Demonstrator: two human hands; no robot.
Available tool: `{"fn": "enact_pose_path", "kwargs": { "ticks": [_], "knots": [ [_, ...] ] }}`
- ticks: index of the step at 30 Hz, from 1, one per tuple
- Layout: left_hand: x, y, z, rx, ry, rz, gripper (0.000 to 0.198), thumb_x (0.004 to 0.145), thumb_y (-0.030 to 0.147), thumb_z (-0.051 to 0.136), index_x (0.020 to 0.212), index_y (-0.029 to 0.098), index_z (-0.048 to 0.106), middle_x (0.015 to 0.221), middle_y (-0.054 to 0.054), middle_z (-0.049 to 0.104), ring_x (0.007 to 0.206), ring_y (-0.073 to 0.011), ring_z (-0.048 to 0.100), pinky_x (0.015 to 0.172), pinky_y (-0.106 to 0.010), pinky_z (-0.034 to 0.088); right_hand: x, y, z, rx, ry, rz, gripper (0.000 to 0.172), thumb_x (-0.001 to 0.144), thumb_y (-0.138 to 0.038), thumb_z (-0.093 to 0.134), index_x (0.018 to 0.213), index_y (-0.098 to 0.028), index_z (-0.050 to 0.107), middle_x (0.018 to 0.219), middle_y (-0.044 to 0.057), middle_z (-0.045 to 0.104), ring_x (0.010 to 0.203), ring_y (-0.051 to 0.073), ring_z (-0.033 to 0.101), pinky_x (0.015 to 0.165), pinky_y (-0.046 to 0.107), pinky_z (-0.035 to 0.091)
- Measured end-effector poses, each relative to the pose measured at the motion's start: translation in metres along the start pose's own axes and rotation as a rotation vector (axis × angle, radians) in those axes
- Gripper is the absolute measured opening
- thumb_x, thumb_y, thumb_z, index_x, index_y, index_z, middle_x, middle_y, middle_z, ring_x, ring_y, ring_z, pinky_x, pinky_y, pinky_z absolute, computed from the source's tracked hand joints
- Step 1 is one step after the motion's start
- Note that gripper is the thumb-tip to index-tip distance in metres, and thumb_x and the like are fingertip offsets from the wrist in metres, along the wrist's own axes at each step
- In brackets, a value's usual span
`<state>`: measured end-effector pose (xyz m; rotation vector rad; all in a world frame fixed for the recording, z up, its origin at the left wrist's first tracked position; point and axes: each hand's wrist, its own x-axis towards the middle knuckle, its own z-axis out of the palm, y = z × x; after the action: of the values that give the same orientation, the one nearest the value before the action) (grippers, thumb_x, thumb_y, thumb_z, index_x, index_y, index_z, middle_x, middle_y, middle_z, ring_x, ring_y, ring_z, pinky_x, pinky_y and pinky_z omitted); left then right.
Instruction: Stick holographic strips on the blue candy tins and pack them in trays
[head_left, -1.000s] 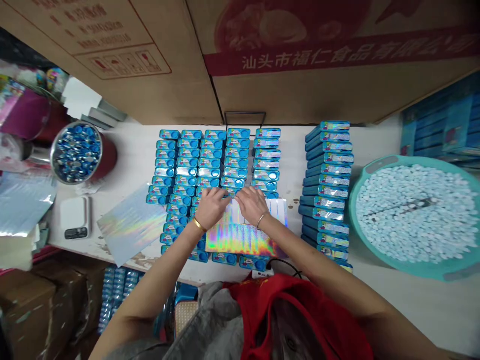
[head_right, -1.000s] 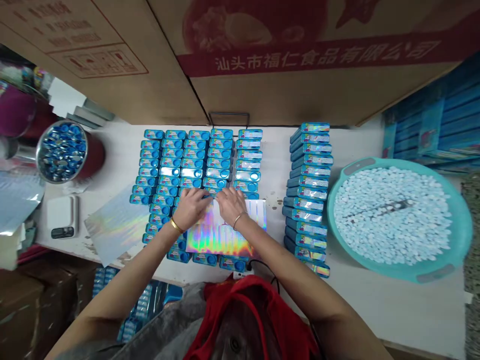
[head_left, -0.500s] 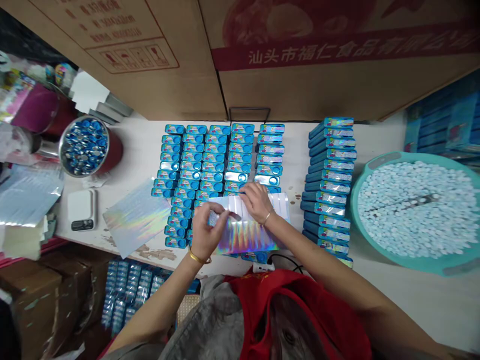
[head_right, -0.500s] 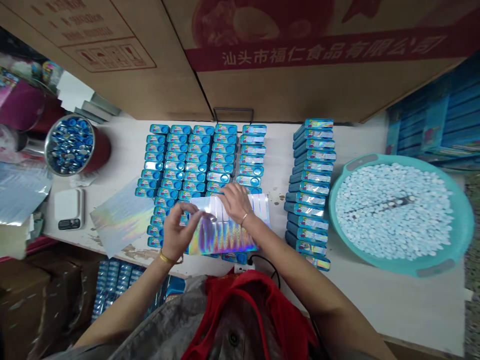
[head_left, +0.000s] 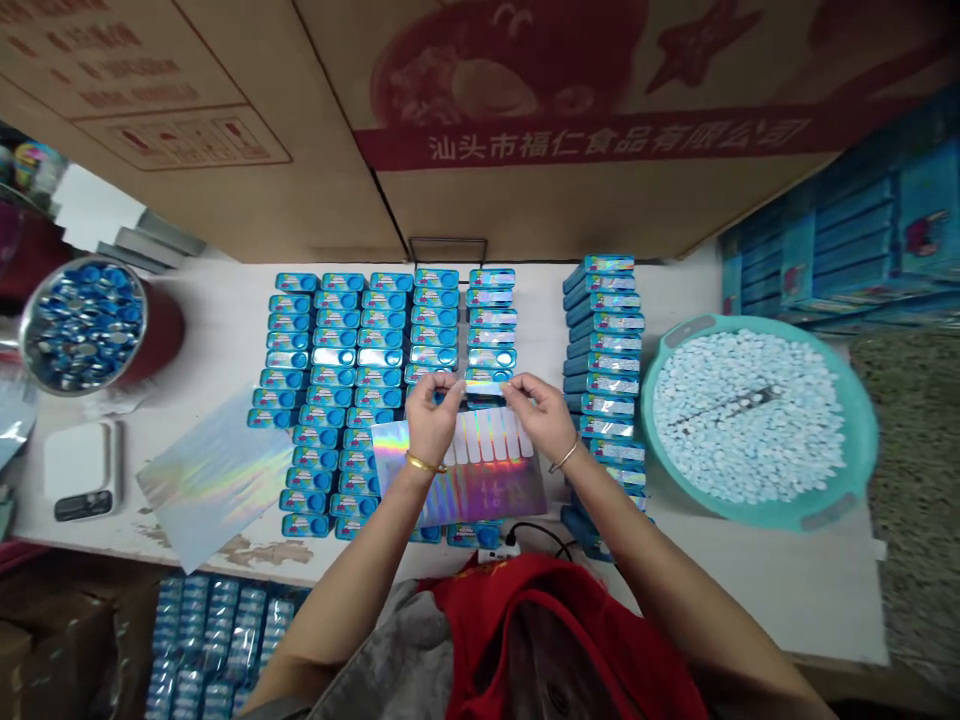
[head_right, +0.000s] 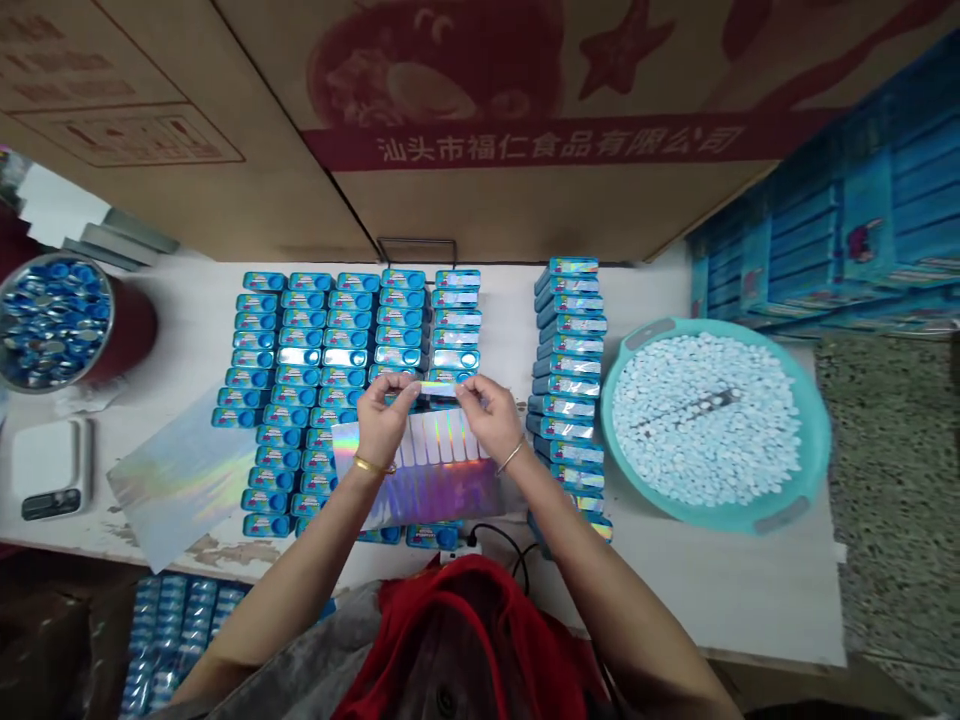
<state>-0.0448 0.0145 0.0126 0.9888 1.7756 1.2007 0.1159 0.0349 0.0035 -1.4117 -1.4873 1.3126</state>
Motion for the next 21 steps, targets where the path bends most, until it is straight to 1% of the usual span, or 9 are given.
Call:
{"fn": "enact_pose_path", "kwargs": {
  "ticks": [2,5,8,12,16,18,19,21],
  "knots": [
    [0.013,0.001,0.016,0.176,0.01,0.091,0.013,0.076,0.026,0.067,0.067,0.02,0.059,0.081,-0.002,0.061,0.087,-0.0183,0.058,0.087,-0.035,0.044,0.015,0.011,-0.015,-0.094,0.025,-0.003,0.032,0.087,-0.045,0.051,0.065,-0.022,0.05,0.059,-0.004,0.044,0.059,0.013,0.042,0.06,0.026,0.035],
    [0.027,0.003,0.038,0.409,0.008,0.104,0.012,0.078,0.023,0.067,0.067,0.021,0.06,0.091,-0.003,0.061,0.098,-0.0214,0.055,0.092,-0.039,0.04,0.035,0.025,-0.03,-0.263,0.039,0.014,0.031,0.086,-0.045,0.049,0.065,-0.022,0.052,0.055,-0.004,0.044,0.055,0.013,0.041,0.059,0.027,0.033],
    [0.036,0.0,0.052,0.555,-0.008,0.111,0.011,0.079,0.022,0.066,0.069,0.021,0.061,0.096,-0.004,0.061,0.101,-0.0239,0.053,0.09,-0.041,0.037,0.048,0.034,-0.036,-0.401,0.03,0.041,0.03,0.086,-0.043,0.049,0.064,-0.022,0.054,0.055,-0.003,0.048,0.054,0.014,0.043,0.06,0.027,0.032],
    [0.041,-0.009,0.06,0.659,0.002,0.132,0.008,0.08,0.022,0.065,0.072,0.021,0.062,0.099,-0.005,0.059,0.101,-0.0259,0.052,0.086,-0.041,0.036,0.058,0.043,-0.035,-0.506,0.011,0.054,0.027,0.087,-0.038,0.048,0.068,-0.021,0.057,0.058,-0.001,0.055,0.059,0.015,0.051,0.065,0.028,0.033],
    [0.043,-0.012,0.065,0.754,-0.015,0.124,0.008,0.081,0.023,0.062,0.074,0.021,0.062,0.103,-0.006,0.059,0.103,-0.027,0.051,0.085,-0.041,0.036,0.062,0.056,-0.031,-0.501,0.003,0.07,0.026,0.087,-0.038,0.05,0.07,-0.021,0.06,0.059,-0.001,0.057,0.064,0.017,0.054,0.07,0.029,0.035],
    [0.044,-0.01,0.066,0.803,-0.028,0.113,0.005,0.082,0.024,0.062,0.077,0.022,0.062,0.106,-0.007,0.058,0.105,-0.0275,0.051,0.086,-0.041,0.036,0.062,0.064,-0.028,-0.424,0.013,0.106,0.026,0.086,-0.041,0.051,0.072,-0.021,0.061,0.058,-0.002,0.055,0.062,0.016,0.053,0.069,0.029,0.036],
    [0.045,-0.009,0.066,0.823,-0.024,0.105,0.004,0.081,0.026,0.062,0.082,0.022,0.061,0.108,-0.007,0.058,0.106,-0.028,0.051,0.087,-0.042,0.037,0.061,0.068,-0.027,-0.37,0.033,0.132,0.026,0.085,-0.043,0.053,0.075,-0.021,0.062,0.058,-0.002,0.054,0.06,0.015,0.052,0.067,0.029,0.037],
    [0.047,-0.006,0.064,0.851,0.012,0.074,0.022,0.078,0.03,0.067,0.097,0.022,0.059,0.113,-0.009,0.056,0.11,-0.03,0.05,0.088,-0.043,0.038,0.057,0.075,-0.022,-0.239,0.094,0.171,0.027,0.082,-0.045,0.058,0.088,-0.02,0.065,0.058,-0.004,0.052,0.055,0.014,0.048,0.063,0.028,0.039]
  ]
}}
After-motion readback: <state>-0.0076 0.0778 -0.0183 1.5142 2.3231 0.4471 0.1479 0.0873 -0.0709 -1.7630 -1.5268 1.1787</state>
